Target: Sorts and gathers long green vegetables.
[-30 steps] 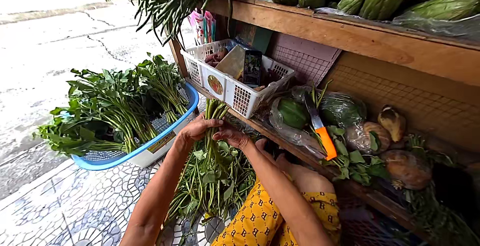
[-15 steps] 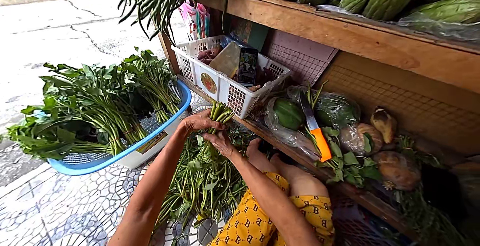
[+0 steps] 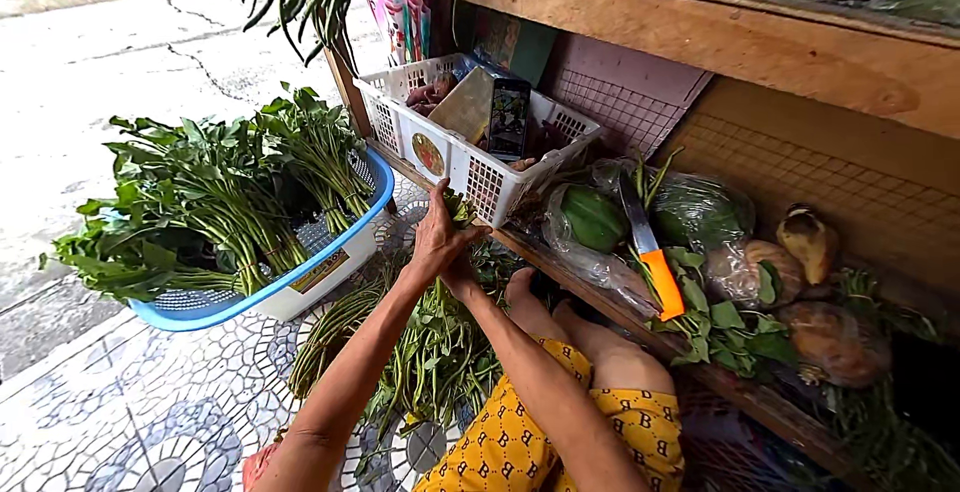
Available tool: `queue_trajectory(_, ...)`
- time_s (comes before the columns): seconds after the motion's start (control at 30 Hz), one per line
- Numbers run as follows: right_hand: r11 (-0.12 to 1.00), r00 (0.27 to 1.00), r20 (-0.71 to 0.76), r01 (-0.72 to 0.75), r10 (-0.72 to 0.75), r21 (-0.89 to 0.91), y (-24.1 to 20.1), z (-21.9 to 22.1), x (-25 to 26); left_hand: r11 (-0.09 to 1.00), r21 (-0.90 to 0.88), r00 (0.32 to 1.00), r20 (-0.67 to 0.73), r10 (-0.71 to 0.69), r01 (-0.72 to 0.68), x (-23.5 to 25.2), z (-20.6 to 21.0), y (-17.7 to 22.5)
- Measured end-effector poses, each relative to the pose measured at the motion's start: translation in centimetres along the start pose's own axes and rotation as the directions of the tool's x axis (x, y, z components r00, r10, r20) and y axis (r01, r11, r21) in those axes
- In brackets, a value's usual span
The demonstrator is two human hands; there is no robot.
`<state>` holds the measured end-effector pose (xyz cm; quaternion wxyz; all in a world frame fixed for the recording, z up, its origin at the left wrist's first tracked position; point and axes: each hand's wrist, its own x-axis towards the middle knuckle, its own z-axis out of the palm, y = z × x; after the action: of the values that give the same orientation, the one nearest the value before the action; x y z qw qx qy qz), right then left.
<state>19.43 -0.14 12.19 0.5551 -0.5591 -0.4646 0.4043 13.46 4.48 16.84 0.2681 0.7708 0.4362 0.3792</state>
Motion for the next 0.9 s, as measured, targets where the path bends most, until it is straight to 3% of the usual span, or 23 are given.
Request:
queue_trajectory(0.07,0.996,1.0,0.012,-0.006,0.008,-0.087,0.4,-0.1,0.0,0.999,0.047,0.997,-0.077,0.022,-0.018,0.1,0.8,0.2)
queue_trajectory(0.17,0.989,0.999,0.031,-0.026,0.031,-0.143,0.4,-0.5,0.5,0.998,-0.019,0.999,0.001,0.054,-0.054,0.5,0.4,0.2)
queue_trajectory(0.3,0.983,0.99,0.113,0.062,-0.082,0.174,0.8,-1.5,1.4,0.975,-0.206,0.948,0.288,0.135,-0.076,1.3,-1.4,-1.3)
queue_trajectory(0.43,0.946,0.992,0.078,0.065,-0.094,0.317,0.9,-1.3,1.4,0.913,-0.403,0.889,0.39,0.239,-0.069,1.4,-2.0,-1.2)
queue_trajectory(0.57,0.916,0.983,0.175,-0.019,-0.057,0.4,0.9,-1.4,1.5,0.844,-0.535,0.891,0.372,0.26,-0.023,1.1,-1.8,-1.3)
queue_trajectory(0.73,0.921,0.954,0.29,-0.051,-0.069,0.387,1.2,-1.3,1.6,0.83,-0.542,0.938,0.34,0.074,0.132,0.6,-2.1,-1.4)
queue_trajectory(0.9,0.966,0.978,0.199,0.002,-0.056,0.26,1.0,-1.1,1.4,0.855,-0.509,0.975,0.222,0.02,0.098,0.2,-1.4,-0.9)
